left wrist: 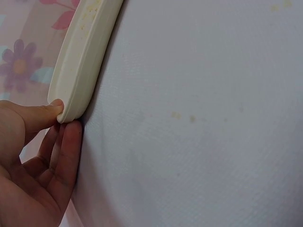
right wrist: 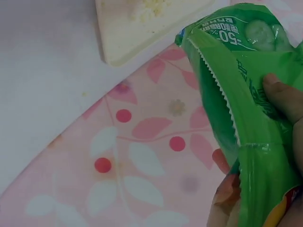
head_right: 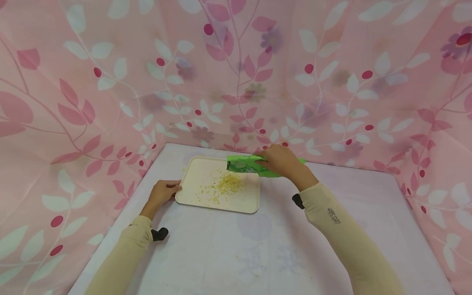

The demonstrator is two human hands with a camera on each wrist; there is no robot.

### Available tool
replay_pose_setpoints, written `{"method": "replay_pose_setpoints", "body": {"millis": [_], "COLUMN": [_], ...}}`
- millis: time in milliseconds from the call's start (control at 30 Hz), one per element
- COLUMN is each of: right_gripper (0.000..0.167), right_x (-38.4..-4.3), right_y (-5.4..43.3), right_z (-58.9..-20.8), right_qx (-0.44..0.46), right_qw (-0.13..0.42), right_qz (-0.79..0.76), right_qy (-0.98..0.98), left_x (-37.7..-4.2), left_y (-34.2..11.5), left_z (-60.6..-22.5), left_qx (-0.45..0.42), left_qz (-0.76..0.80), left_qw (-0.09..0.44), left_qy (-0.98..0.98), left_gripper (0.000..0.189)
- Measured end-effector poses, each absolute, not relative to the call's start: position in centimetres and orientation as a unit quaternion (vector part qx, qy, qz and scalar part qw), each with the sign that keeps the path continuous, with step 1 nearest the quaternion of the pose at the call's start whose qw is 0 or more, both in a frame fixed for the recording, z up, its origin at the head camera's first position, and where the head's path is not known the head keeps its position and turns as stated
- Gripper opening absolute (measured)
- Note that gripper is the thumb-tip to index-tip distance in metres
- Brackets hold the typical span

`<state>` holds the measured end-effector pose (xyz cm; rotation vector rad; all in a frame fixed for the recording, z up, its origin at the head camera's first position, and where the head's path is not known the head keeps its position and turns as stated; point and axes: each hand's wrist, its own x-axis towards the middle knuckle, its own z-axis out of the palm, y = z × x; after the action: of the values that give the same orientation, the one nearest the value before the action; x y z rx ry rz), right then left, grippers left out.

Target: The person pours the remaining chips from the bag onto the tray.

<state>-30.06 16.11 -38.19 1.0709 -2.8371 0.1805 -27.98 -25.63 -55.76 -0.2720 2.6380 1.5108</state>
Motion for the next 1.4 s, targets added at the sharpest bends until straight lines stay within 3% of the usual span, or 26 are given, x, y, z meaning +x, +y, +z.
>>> {"method": "replay_pose_setpoints", "body": {"millis": [233,533,767,967,1200,1400], "right_gripper": [0.041,0.027,0.029,0.022,0.021,0.009], "right_x": [-29.8,-29.9,-28.7,-28.4,-28.2,-27.8], "right_y": [15.9,15.6,14.0,13.6,13.5,12.5], "right_z": [-37.5,-37.5,-36.6,-37.5,-37.3,-38.6], "right_qx": [0.38,0.387,0.421,0.424,0.412,0.427], "right_qw": [0.081,0.088,0.158,0.129,0.157,0.156], "right_qz": [0.055,0.025,-0.058,-0.106,-0.116,-0.226], "right_qy": [-0.92,-0.918,-0.891,-0.89,-0.89,-0.861], "left_x": [-28.0,-27.9,-27.8,-27.8,-27.7,-27.8], "left_y": [-25.7,-25.7,-25.8,-25.6,-25.6,-25.6], "left_z": [-55.7,-55.7,-55.7,-55.8,-55.8,-55.7], "left_qx": [-0.084,-0.084,-0.077,-0.075,-0.082,-0.078], "left_qz": [0.497,0.499,0.496,0.497,0.491,0.486], "left_qw": [0.043,0.043,0.039,0.039,0.042,0.037], "left_qy": [0.862,0.862,0.864,0.863,0.866,0.87], "left_gripper": [0.033,0.033,0.033,0.033,0.032,0.033]}}
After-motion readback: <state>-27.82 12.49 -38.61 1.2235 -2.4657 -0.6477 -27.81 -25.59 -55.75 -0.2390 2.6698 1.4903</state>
